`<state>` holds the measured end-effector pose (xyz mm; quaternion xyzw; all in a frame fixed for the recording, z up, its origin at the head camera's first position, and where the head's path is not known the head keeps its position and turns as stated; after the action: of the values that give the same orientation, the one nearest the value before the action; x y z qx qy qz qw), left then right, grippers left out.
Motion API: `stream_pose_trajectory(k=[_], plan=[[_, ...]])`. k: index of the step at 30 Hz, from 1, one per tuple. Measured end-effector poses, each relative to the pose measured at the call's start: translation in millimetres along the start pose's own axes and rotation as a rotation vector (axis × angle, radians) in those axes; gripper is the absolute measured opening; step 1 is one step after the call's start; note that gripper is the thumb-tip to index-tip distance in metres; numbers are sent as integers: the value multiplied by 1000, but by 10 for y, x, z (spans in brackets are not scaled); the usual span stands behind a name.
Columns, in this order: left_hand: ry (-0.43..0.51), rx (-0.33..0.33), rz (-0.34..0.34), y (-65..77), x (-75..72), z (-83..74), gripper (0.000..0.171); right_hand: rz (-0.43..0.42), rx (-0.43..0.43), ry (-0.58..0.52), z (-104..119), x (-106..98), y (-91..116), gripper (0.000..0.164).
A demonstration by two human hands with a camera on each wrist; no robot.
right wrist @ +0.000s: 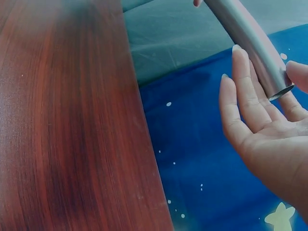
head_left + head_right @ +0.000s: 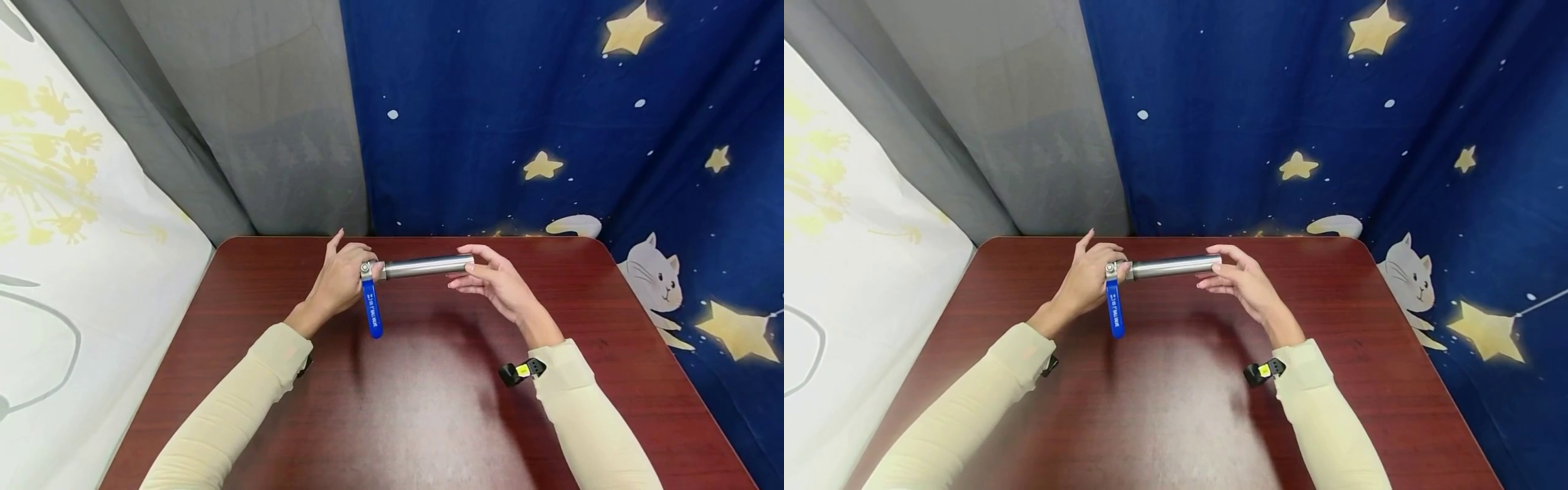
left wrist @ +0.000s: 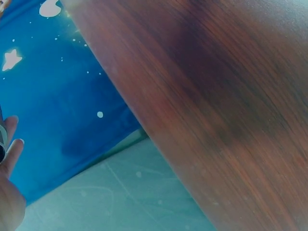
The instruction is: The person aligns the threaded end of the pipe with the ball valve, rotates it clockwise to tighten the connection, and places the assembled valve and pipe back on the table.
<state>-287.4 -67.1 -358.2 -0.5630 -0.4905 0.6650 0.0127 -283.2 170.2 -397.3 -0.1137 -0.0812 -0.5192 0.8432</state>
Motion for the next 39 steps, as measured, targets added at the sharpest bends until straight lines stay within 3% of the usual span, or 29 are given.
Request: stream_pose_trajectory(k=[19,27,39], plan=[[4,2,-7,-29,-8,-4,36,12,-51,15,37,2,9,39],[13,-7,2,-24,-7,-9,36,-47,-64,14,-5,-37,-11,39],[24,-6,15,-6,15,9,38,-182,1,154,-94,-115,-12,35]])
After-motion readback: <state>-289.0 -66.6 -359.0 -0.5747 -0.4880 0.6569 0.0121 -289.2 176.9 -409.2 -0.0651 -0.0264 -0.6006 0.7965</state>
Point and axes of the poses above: each hand's wrist, its own y-axis away from the middle knuckle, its own x-axis out of the palm, z = x × y, the point moved 8 cm from there along -y, towards the middle knuckle, and after that the axes turned 1 degree about x, right-handed, at the moved point
